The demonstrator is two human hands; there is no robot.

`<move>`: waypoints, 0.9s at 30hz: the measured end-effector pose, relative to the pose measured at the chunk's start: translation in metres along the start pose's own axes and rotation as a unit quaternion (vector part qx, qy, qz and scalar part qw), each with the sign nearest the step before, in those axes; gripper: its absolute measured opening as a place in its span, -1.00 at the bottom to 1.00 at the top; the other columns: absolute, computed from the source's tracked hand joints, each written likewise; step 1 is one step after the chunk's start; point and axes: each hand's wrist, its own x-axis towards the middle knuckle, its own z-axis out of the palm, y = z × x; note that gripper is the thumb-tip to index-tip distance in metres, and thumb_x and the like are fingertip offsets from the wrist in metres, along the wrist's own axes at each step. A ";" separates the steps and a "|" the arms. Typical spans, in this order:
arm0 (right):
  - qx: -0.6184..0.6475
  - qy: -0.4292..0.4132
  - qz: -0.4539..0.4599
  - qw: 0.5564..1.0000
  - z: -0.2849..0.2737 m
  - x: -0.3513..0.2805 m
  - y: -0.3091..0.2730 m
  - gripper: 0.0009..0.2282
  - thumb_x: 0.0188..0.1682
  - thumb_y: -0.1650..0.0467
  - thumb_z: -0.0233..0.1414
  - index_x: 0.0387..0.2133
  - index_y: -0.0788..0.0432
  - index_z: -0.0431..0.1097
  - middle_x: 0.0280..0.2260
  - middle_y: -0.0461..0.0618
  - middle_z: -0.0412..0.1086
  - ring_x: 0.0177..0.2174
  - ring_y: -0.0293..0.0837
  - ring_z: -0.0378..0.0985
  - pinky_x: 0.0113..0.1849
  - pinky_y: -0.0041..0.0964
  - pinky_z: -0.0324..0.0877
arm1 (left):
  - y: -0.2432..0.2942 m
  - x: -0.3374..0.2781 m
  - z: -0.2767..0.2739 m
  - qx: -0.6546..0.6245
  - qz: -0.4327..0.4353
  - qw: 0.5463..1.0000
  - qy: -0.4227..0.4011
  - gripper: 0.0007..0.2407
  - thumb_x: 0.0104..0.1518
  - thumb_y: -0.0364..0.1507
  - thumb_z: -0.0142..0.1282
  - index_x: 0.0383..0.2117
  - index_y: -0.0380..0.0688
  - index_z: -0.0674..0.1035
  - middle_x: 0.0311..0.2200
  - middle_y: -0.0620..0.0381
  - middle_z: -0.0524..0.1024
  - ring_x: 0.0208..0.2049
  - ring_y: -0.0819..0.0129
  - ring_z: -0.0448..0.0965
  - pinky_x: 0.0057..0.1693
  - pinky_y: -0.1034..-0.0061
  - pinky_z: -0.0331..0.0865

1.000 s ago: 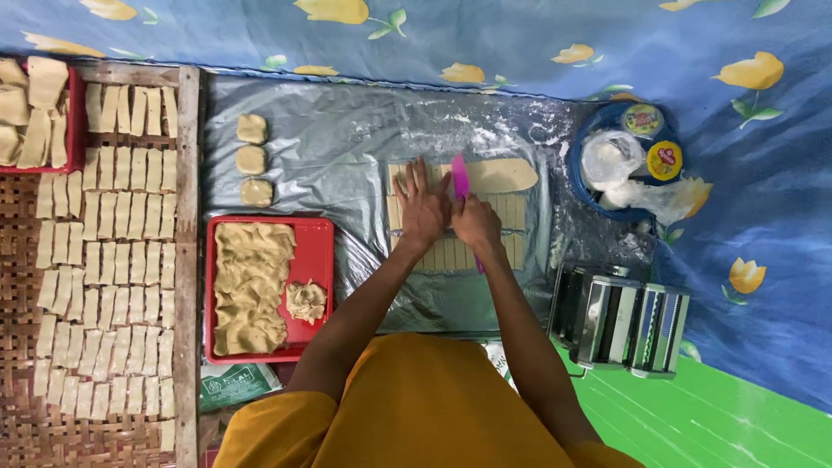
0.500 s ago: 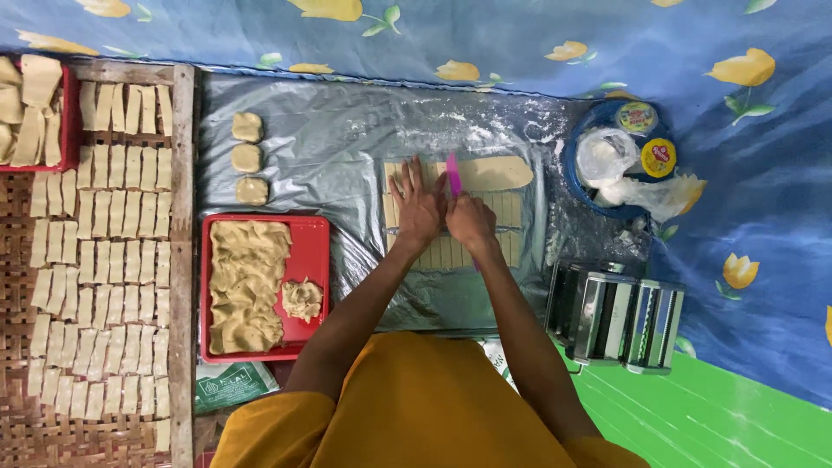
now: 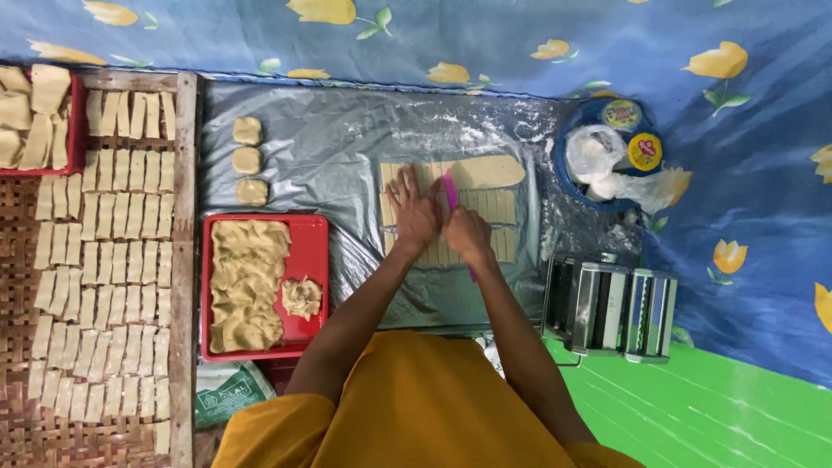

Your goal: Cutting rolled-out dough into small rectangular pieces using a plastic scraper.

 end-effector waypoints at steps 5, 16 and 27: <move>-0.018 -0.011 0.001 1.000 0.005 -0.003 0.003 -0.58 0.06 0.27 -0.21 -0.35 0.37 0.54 -0.43 0.35 0.54 -0.32 0.35 0.65 -0.27 0.28 0.46 | -0.003 -0.001 0.005 -0.020 -0.010 1.000 -0.006 -0.55 0.24 -0.28 -0.07 0.31 0.52 0.30 0.44 -0.26 -0.14 0.47 -0.29 -0.35 0.37 -0.37 -0.39; -0.027 -0.027 0.011 0.999 -0.005 -0.018 -0.004 -0.56 0.08 0.26 -0.24 -0.29 0.41 0.51 -0.38 0.44 0.54 -0.24 0.42 0.63 -0.20 0.30 0.46 | -0.008 -0.002 0.006 -0.042 -0.019 0.999 -0.001 -0.56 0.23 -0.29 -0.08 0.28 0.47 0.37 0.44 -0.23 -0.12 0.47 -0.25 -0.32 0.38 -0.33 -0.39; 0.034 -0.001 -0.001 0.999 -0.011 0.003 -0.017 -0.59 0.08 0.29 -0.20 -0.22 0.44 0.48 -0.37 0.42 0.53 -0.29 0.40 0.62 -0.26 0.27 0.44 | -0.009 -0.002 0.000 -0.065 -0.026 0.997 -0.025 -0.57 0.25 -0.31 -0.04 0.30 0.37 0.37 0.45 -0.26 -0.13 0.47 -0.24 -0.30 0.38 -0.33 -0.41</move>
